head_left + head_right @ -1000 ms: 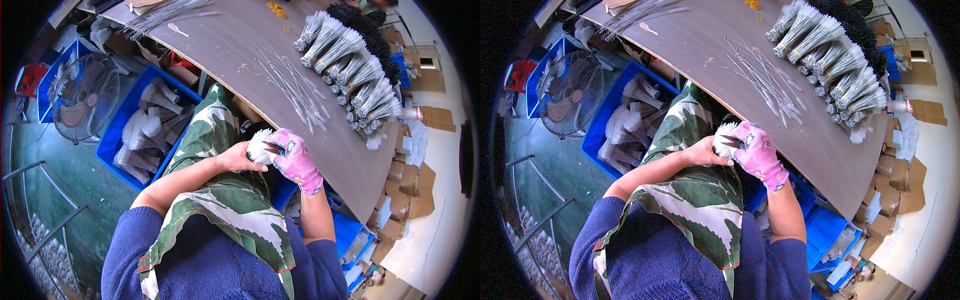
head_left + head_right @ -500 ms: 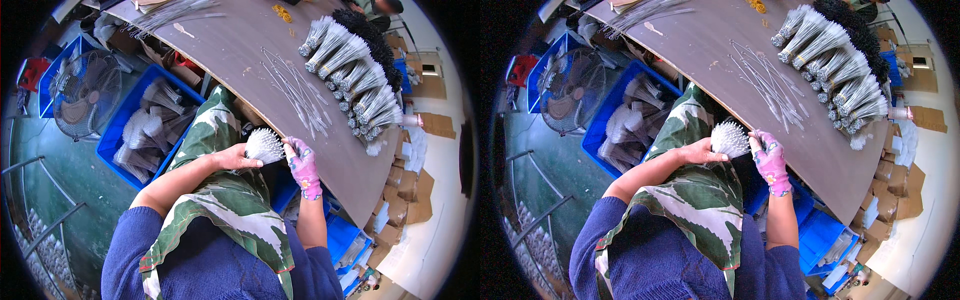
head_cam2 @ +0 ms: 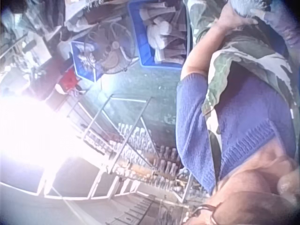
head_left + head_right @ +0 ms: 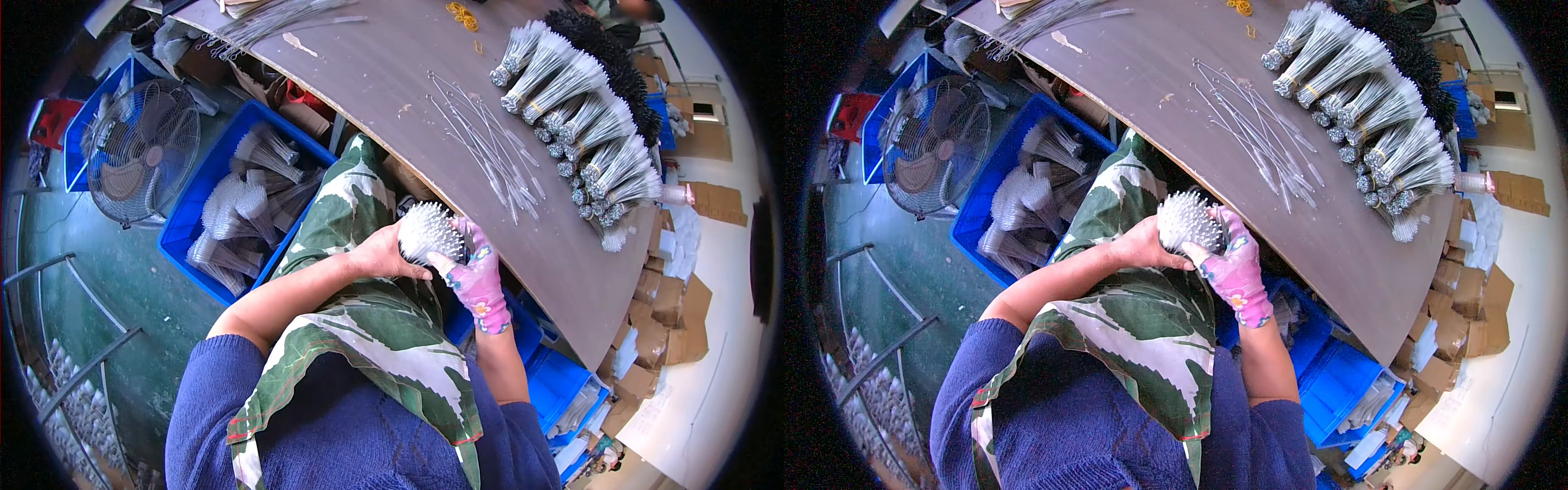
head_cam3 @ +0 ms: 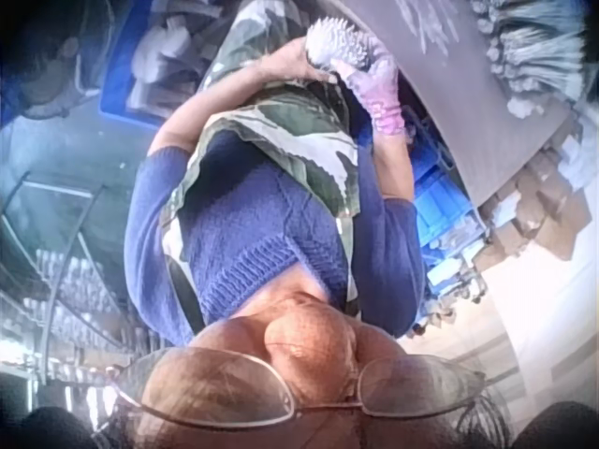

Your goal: Assembling small white plastic components and wire bundles at a factory workbench.

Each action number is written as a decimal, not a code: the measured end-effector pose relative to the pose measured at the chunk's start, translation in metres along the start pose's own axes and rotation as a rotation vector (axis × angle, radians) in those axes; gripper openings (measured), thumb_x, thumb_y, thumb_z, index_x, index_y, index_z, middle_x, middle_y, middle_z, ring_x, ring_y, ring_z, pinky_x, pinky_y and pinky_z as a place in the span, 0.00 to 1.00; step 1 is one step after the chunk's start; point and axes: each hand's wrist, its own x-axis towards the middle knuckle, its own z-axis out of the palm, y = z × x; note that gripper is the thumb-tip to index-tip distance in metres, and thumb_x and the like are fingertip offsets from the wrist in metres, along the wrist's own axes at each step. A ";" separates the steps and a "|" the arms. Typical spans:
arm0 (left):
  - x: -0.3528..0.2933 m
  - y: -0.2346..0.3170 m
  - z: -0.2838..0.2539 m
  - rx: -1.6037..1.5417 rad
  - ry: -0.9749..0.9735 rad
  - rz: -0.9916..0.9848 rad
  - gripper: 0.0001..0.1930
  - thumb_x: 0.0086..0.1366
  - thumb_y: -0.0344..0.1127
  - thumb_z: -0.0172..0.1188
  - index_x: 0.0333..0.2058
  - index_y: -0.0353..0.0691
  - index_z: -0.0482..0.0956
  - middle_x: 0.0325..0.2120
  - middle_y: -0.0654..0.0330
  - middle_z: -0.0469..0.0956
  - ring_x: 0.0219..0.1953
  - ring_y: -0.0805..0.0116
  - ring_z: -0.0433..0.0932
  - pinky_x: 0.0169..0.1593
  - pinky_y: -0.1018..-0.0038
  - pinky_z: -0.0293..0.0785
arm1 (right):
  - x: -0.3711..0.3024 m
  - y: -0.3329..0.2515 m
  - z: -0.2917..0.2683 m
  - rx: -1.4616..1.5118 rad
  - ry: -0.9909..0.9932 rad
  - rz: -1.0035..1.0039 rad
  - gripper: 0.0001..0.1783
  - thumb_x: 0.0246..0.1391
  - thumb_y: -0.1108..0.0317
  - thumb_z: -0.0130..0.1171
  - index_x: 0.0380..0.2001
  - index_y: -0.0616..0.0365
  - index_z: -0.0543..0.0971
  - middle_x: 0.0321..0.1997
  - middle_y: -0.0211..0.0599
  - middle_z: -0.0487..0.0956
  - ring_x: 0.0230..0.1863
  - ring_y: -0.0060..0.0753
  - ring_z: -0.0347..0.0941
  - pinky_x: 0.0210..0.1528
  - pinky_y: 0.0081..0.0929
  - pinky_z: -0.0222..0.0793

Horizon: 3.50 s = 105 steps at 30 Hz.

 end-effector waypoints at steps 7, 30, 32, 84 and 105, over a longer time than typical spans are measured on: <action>0.009 -0.007 -0.007 -0.070 -0.047 0.152 0.24 0.48 0.36 0.68 0.45 0.38 0.73 0.42 0.56 0.76 0.48 0.64 0.73 0.54 0.70 0.66 | -0.010 -0.017 0.013 -0.074 0.106 -0.198 0.30 0.37 0.72 0.68 0.46 0.64 0.69 0.47 0.43 0.73 0.50 0.36 0.70 0.53 0.29 0.64; 0.013 -0.016 -0.005 0.524 -0.028 0.563 0.18 0.56 0.40 0.60 0.45 0.43 0.75 0.43 0.59 0.75 0.50 0.60 0.71 0.57 0.67 0.64 | -0.002 -0.069 -0.067 0.072 -0.437 0.432 0.25 0.61 0.50 0.44 0.39 0.63 0.78 0.27 0.26 0.73 0.24 0.15 0.62 0.26 0.15 0.59; 0.013 -0.017 -0.004 0.377 -0.047 0.514 0.18 0.54 0.37 0.62 0.44 0.42 0.76 0.42 0.59 0.76 0.48 0.61 0.72 0.56 0.69 0.65 | 0.007 -0.077 -0.068 -0.105 -0.503 0.473 0.22 0.61 0.53 0.45 0.35 0.62 0.78 0.23 0.24 0.73 0.22 0.15 0.64 0.25 0.15 0.60; 0.004 0.015 -0.014 -0.183 -0.223 0.124 0.20 0.52 0.35 0.67 0.43 0.39 0.75 0.38 0.60 0.77 0.42 0.69 0.74 0.51 0.71 0.68 | 0.023 -0.054 -0.038 -0.111 -0.544 -0.101 0.53 0.30 0.69 0.75 0.61 0.62 0.57 0.58 0.38 0.66 0.62 0.33 0.58 0.63 0.31 0.52; 0.001 0.020 -0.011 -0.510 -0.178 -0.063 0.27 0.69 0.48 0.41 0.57 0.32 0.60 0.52 0.59 0.67 0.55 0.71 0.62 0.60 0.73 0.55 | 0.006 -0.031 -0.019 0.294 0.033 0.095 0.21 0.43 0.80 0.62 0.44 0.61 0.70 0.42 0.29 0.72 0.41 0.19 0.70 0.43 0.19 0.69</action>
